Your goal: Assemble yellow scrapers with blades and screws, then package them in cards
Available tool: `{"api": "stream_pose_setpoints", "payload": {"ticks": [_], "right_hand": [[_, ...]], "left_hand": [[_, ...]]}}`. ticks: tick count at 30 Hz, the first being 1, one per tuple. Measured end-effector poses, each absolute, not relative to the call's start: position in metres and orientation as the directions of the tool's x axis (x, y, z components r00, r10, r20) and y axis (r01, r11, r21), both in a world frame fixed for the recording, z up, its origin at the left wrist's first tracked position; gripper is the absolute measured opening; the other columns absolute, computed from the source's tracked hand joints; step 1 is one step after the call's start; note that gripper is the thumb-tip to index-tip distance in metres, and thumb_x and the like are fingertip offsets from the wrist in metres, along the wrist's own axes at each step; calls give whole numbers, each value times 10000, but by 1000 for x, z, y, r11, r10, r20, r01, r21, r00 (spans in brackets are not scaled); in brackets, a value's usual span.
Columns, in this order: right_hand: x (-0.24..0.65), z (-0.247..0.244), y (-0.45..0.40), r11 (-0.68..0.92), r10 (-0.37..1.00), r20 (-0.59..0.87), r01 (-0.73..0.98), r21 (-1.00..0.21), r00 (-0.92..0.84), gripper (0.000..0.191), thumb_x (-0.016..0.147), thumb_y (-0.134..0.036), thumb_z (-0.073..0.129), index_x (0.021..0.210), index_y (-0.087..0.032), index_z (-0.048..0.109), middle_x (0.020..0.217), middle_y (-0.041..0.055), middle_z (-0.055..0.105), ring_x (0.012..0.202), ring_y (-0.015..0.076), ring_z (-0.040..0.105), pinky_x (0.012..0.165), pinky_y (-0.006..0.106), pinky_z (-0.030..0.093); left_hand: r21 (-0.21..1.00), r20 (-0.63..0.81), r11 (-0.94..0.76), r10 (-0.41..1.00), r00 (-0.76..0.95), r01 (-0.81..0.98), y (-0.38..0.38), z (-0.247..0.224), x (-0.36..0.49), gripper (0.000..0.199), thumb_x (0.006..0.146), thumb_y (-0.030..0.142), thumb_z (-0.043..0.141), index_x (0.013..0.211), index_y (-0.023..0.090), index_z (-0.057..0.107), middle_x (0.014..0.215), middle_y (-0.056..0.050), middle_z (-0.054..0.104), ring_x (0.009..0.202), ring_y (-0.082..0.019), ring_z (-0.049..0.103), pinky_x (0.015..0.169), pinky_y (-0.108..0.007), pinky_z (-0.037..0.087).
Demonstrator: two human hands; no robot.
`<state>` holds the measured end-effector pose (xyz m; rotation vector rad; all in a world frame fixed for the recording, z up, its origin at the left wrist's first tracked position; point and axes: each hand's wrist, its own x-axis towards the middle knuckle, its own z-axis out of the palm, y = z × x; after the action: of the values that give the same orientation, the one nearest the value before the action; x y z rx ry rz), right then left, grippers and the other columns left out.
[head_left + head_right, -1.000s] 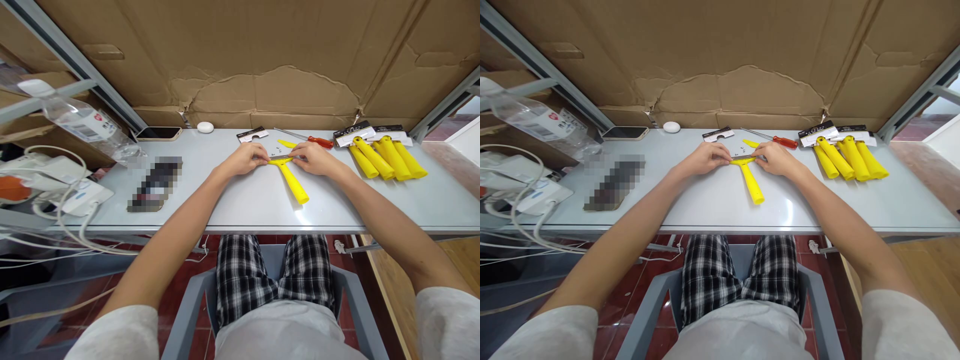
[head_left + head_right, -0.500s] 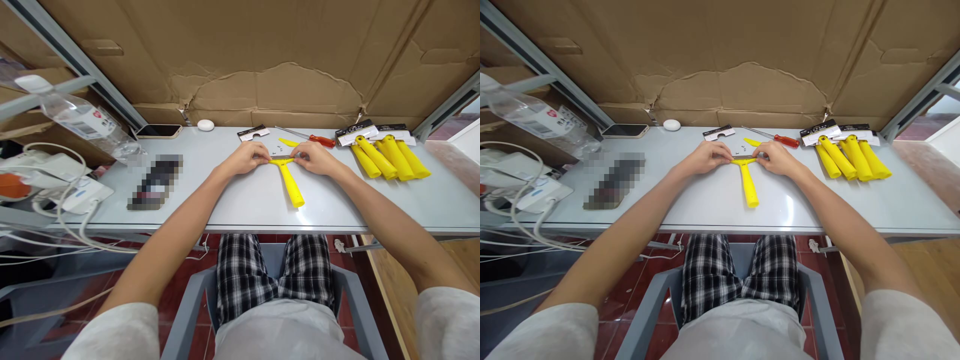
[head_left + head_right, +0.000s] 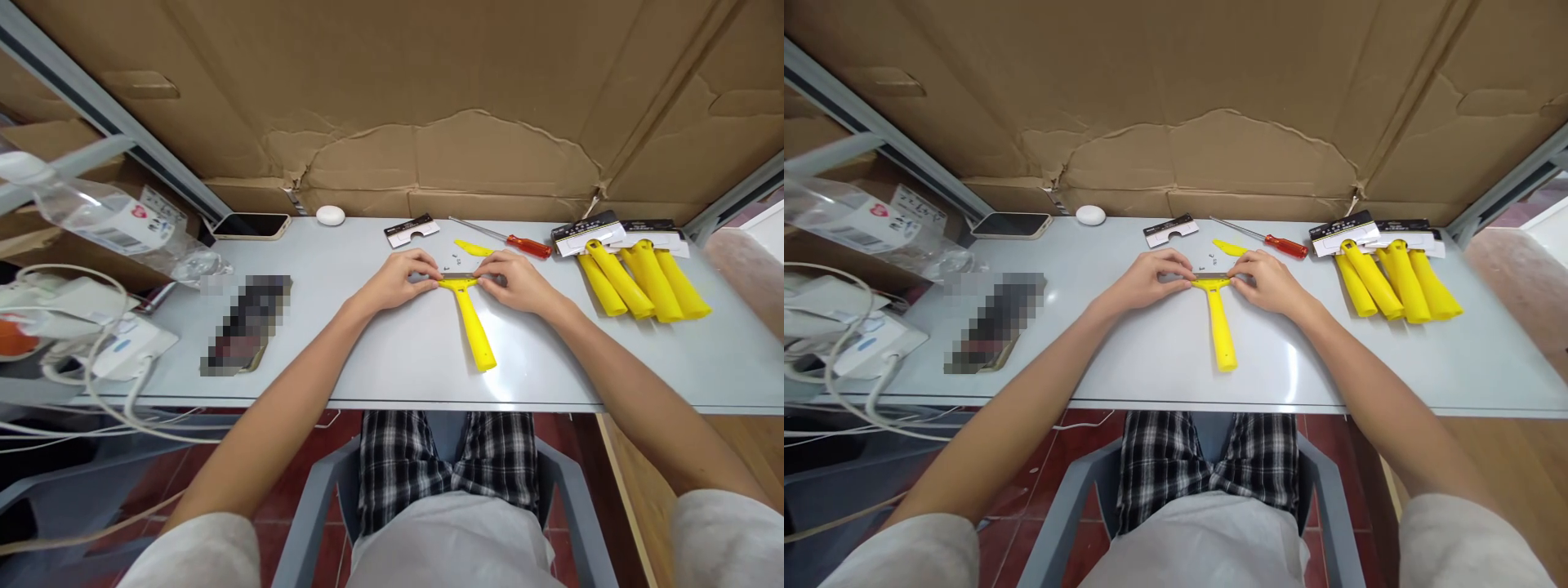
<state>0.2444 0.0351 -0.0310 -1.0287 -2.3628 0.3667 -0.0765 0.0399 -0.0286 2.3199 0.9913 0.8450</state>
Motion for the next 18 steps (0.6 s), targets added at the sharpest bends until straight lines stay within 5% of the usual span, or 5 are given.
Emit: {"api": "stream_pose_setpoints", "payload": {"ticks": [10,18], "right_hand": [[243,-30,28,630,776,333,629,-455,-536,230,1084,-295,618,1195,-221,806,1182,118,824,1030,300,705,899,453,531],[242,-24,25,649,760,338,617,-445,-556,312,1126,-357,585,1167,-239,870,1281,118,818,1141,329,717,1007,526,574]], "left_hand": [[612,359,-646,741,567,457,32,-29,-75,220,1083,393,728,1095,275,914,1203,-84,808,1130,-260,751,1086,-461,599],[612,359,-644,744,564,459,29,-31,-76,202,1091,332,720,1115,276,913,1249,-91,800,1154,-258,740,1090,-464,596]]}}
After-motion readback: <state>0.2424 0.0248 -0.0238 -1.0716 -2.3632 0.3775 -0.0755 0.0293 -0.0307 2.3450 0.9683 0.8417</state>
